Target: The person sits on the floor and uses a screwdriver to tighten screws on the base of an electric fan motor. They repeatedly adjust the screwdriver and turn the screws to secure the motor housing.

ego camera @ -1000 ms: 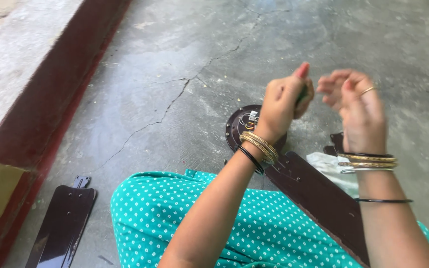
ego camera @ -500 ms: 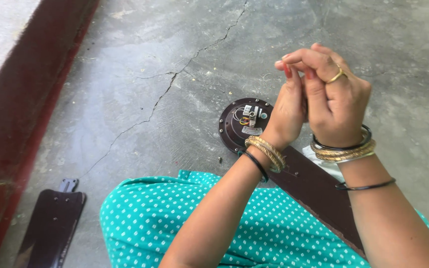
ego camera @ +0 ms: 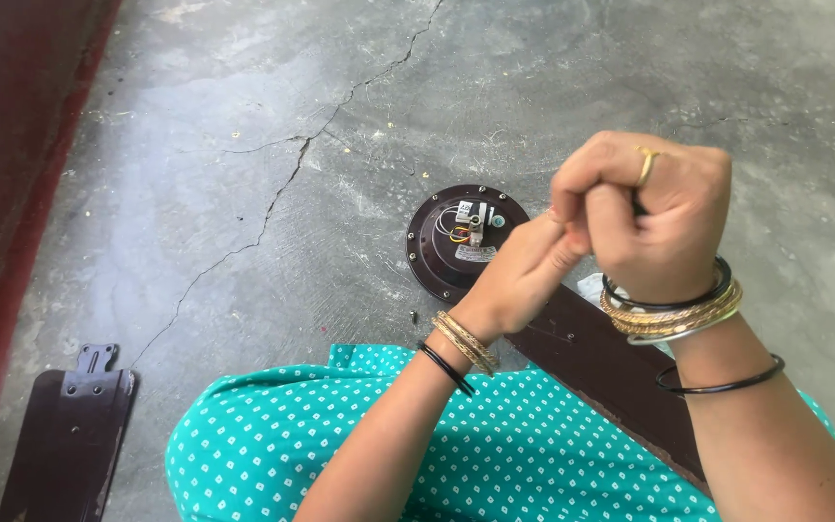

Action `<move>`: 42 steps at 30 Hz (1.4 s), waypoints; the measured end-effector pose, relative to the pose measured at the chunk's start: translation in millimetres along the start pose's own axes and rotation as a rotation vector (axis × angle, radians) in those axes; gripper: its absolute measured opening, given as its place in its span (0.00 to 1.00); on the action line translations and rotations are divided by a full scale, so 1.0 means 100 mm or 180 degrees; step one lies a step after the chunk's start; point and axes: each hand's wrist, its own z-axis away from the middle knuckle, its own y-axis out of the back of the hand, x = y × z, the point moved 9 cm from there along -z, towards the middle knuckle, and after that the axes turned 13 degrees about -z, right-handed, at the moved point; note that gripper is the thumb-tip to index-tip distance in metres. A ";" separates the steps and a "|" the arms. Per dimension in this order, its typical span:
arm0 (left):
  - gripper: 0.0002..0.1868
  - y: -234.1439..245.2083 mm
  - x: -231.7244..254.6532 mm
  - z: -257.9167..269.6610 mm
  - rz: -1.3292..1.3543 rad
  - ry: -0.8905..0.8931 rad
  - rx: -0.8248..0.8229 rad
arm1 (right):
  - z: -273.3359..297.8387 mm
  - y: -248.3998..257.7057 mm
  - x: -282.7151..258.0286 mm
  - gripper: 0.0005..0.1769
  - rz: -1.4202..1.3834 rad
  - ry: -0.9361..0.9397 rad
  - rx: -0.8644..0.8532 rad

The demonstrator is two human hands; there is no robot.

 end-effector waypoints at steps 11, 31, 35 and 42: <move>0.23 0.00 -0.10 -0.04 0.0598 -0.0009 -0.0200 | 0.13 0.12 0.33 0.16 -0.1377 -0.0360 0.0295; 0.27 0.25 0.27 -0.07 0.1055 0.0004 0.0400 | 0.24 0.30 0.52 0.16 -0.1477 -0.0651 0.1634; 0.26 0.32 0.44 -0.16 0.1243 -0.0062 0.0763 | 0.22 0.36 0.53 0.15 -0.1214 -0.0498 0.1846; 0.27 0.16 0.63 -0.31 0.0696 0.0185 0.0931 | 0.42 0.57 0.46 0.14 0.0346 -0.0195 0.2438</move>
